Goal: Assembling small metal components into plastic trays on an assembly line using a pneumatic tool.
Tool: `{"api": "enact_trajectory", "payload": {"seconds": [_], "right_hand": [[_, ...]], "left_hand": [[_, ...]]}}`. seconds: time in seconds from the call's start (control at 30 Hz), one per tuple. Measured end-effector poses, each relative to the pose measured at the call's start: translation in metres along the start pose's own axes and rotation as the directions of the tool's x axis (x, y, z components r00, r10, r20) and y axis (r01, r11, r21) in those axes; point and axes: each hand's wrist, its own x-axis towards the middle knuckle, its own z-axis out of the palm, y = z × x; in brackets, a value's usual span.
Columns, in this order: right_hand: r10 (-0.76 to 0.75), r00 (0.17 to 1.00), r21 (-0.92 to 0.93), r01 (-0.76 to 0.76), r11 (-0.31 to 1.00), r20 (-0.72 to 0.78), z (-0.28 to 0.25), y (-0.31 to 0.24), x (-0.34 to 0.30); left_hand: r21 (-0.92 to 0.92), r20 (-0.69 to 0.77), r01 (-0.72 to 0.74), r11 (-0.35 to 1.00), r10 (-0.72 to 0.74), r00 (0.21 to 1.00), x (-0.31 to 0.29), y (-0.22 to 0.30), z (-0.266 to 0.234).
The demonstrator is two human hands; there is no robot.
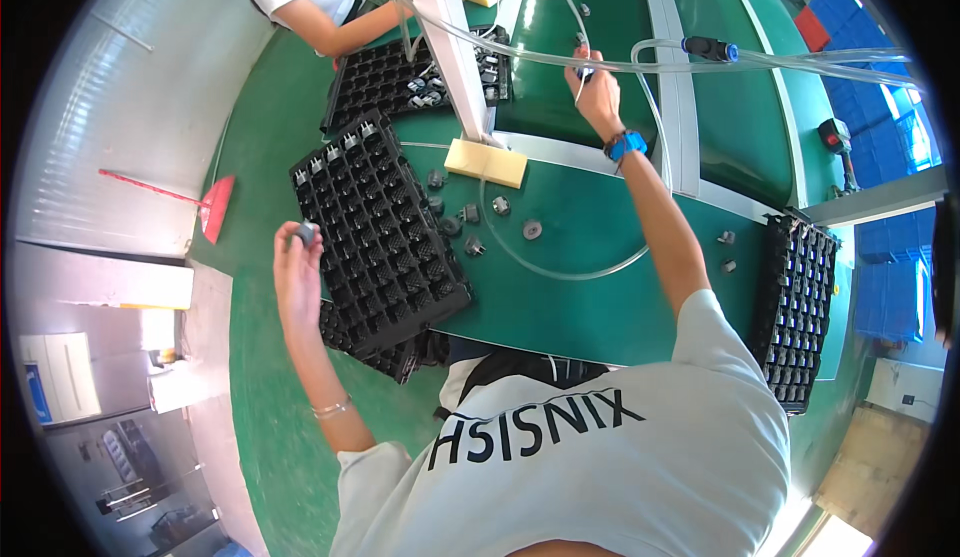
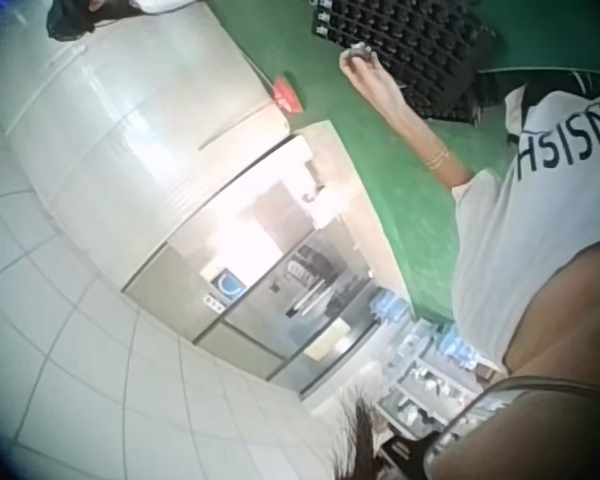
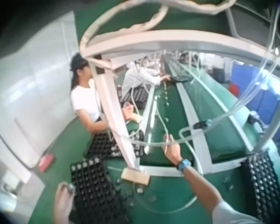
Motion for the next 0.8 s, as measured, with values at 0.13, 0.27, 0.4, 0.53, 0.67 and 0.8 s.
{"api": "enact_trajectory", "payload": {"seconds": [0.13, 0.27, 0.4, 0.53, 0.67, 0.8], "right_hand": [[-0.073, 0.994, -0.134, 0.083, 0.988, 0.078, 0.006, 0.030, 0.017], [-0.091, 0.992, -0.137, 0.103, 0.985, 0.088, 0.000, 0.021, 0.018], [-0.417, 0.885, -0.230, 0.371, 0.900, -0.205, -0.016, -0.025, 0.001], [0.179, 0.698, 0.613, -0.702, 0.362, 0.693, -0.059, -0.125, -0.067], [-0.025, 0.352, 0.351, -0.936, -0.017, 0.936, -0.071, -0.157, -0.116], [-0.052, 0.332, 0.334, -0.941, 0.058, 0.942, -0.091, -0.178, -0.124]], "left_hand": [[-0.078, 0.081, 0.008, 0.997, -0.001, 0.997, -0.030, -0.009, 0.036], [-0.087, 0.163, -0.015, 0.996, 0.030, 0.986, -0.048, -0.017, 0.079], [-0.012, 0.197, -0.103, 0.995, 0.103, 0.975, -0.060, -0.025, 0.118], [-0.039, 0.327, -0.215, 0.976, 0.216, 0.920, -0.062, -0.028, 0.150], [-0.016, 0.368, -0.185, 0.983, 0.177, 0.913, -0.062, -0.030, 0.166], [-0.005, 0.385, -0.205, 0.979, 0.191, 0.903, -0.069, -0.028, 0.166]]}}
